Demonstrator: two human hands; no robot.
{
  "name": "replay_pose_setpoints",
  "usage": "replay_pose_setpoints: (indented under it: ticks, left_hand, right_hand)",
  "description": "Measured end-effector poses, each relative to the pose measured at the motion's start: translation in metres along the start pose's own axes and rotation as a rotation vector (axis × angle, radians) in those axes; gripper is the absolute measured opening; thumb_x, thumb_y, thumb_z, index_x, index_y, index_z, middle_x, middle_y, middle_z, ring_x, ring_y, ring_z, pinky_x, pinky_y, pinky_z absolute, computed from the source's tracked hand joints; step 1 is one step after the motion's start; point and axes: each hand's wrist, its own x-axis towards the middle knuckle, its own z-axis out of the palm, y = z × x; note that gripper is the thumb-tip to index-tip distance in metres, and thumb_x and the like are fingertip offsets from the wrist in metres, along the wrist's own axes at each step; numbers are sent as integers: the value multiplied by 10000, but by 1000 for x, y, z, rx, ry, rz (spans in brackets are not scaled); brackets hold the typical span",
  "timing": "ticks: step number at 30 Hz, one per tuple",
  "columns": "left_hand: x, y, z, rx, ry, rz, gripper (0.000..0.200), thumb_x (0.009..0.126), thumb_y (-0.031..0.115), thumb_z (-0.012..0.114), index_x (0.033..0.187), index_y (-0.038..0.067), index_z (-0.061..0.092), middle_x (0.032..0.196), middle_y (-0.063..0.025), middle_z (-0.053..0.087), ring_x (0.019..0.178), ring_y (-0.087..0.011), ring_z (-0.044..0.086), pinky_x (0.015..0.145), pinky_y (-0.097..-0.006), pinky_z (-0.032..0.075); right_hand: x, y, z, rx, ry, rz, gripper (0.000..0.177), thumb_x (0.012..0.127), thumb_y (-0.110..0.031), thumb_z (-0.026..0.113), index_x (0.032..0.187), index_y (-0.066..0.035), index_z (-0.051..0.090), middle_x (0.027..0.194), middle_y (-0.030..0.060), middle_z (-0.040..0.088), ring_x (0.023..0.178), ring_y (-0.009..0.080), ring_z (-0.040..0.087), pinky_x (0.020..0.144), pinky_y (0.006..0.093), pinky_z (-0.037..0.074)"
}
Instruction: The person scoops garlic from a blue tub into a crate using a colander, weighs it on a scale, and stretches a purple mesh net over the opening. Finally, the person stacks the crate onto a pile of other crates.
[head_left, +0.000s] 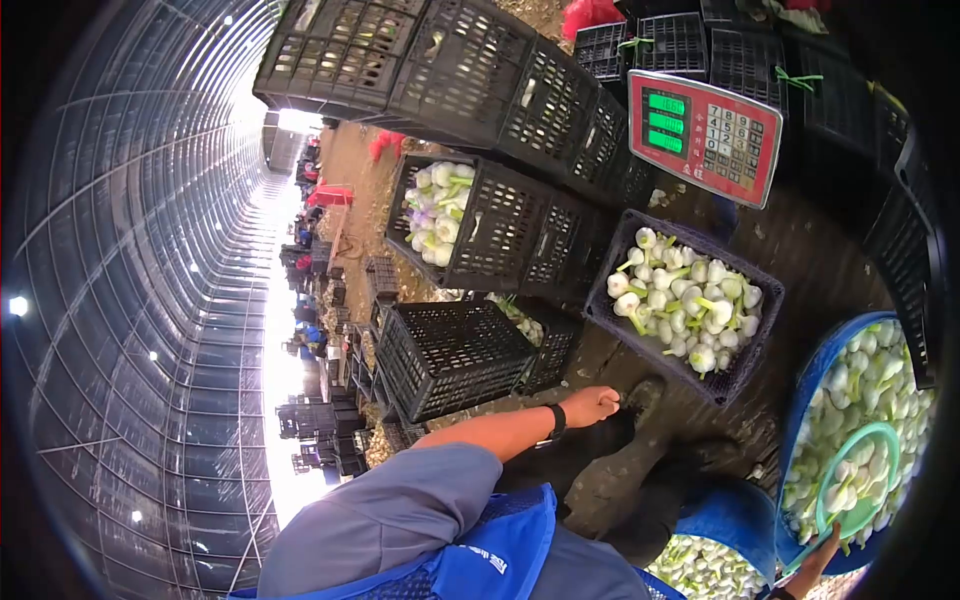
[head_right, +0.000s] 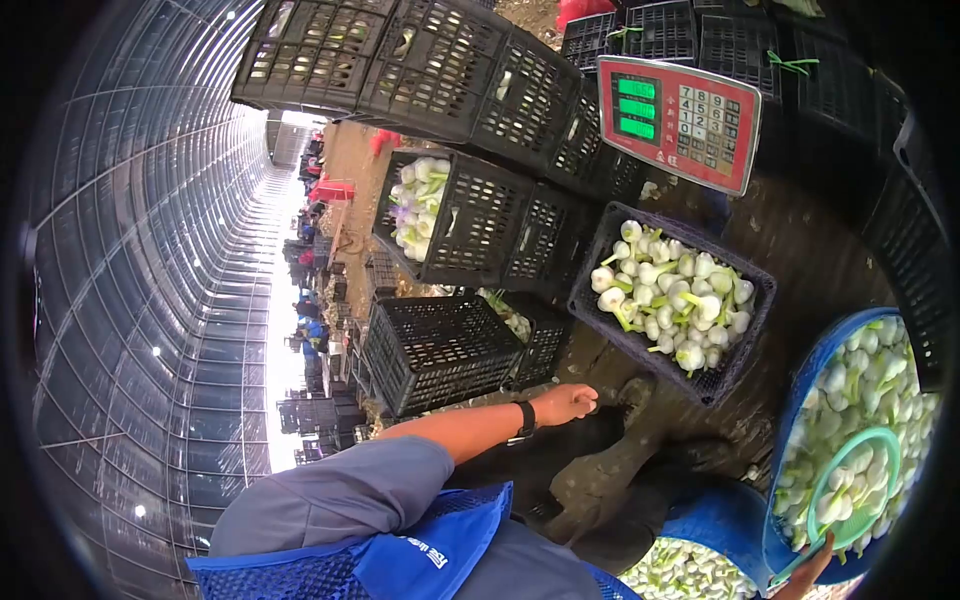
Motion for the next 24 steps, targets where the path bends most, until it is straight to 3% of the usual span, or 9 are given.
replay_pose_setpoints:
  ticks: [4, 9, 10, 12, 13, 14, 16, 20, 24]
  left_hand:
    - [-7, 4, -13, 63, -37, 7, 293, 949, 250, 602, 1113, 8, 608, 823, -53, 647, 735, -146, 601, 712, -317, 485]
    - [-12, -10, -30, -50, 2, 58, 284, 939, 252, 615, 1086, 9, 623, 838, -63, 660, 744, -145, 628, 721, -316, 507]
    - [-13, -8, -31, -62, -16, 82, 285, 937, 255, 619, 1078, 6, 625, 846, -65, 663, 751, -141, 635, 725, -313, 515]
    - [-16, -2, -42, -72, -99, 34, 295, 929, 248, 646, 1085, -2, 623, 879, -57, 670, 755, -128, 636, 721, -305, 525]
    - [-18, -4, -46, -98, -77, 45, 301, 929, 235, 652, 1108, -6, 620, 883, -51, 669, 771, -124, 640, 727, -308, 528]
    - [-11, -25, -47, -215, -92, 20, 369, 959, 277, 615, 1214, 10, 596, 941, -53, 669, 792, -132, 654, 722, -292, 532]
    - [-12, -43, -62, -135, -99, -43, 410, 959, 289, 616, 1263, 18, 567, 990, -52, 665, 826, -141, 662, 730, -297, 528]
    - [-23, -63, -90, -160, -87, -132, 434, 955, 302, 620, 1287, 32, 554, 1059, -49, 650, 876, -135, 661, 746, -282, 510]
    - [-33, -86, -113, -208, -57, -201, 438, 954, 302, 617, 1302, 45, 547, 1085, -46, 640, 907, -136, 656, 758, -285, 502]
  right_hand:
    - [4, 10, -54, -52, -23, -71, 377, 953, -409, 565, 1165, -102, 620, 872, -24, 577, 686, 85, 478, 559, 240, 338]
    - [-31, -2, -84, -71, -57, -127, 463, 964, -419, 531, 1277, -82, 585, 995, 18, 618, 827, 125, 565, 676, 270, 442]
    - [-65, -14, -44, 24, -48, -52, 564, 955, -442, 527, 1364, -56, 524, 1212, 75, 606, 1081, 207, 583, 892, 370, 477]
    - [-98, -3, -57, -596, -11, -525, 625, 943, -439, 543, 1429, -55, 461, 1386, 114, 521, 1282, 265, 489, 1055, 445, 393]
    - [-108, -23, -20, -170, 170, -89, 524, 933, -382, 567, 1357, -77, 518, 1242, 94, 595, 1137, 244, 568, 947, 437, 459]
    - [-133, -32, 16, -135, 32, -90, 403, 909, -315, 604, 1240, -90, 561, 1062, 57, 623, 930, 214, 610, 753, 405, 509]
    - [-207, -53, 127, -192, 236, -178, 339, 878, -221, 648, 1170, -76, 558, 943, 45, 609, 724, 157, 600, 489, 289, 470]
    - [-257, -50, 245, -203, 25, -210, 450, 856, -130, 681, 1248, -38, 480, 950, 87, 615, 657, 171, 618, 381, 296, 522]
    - [-269, -19, 360, -287, -141, -163, 481, 882, -100, 635, 1323, -41, 453, 991, 97, 620, 671, 191, 633, 396, 299, 521]
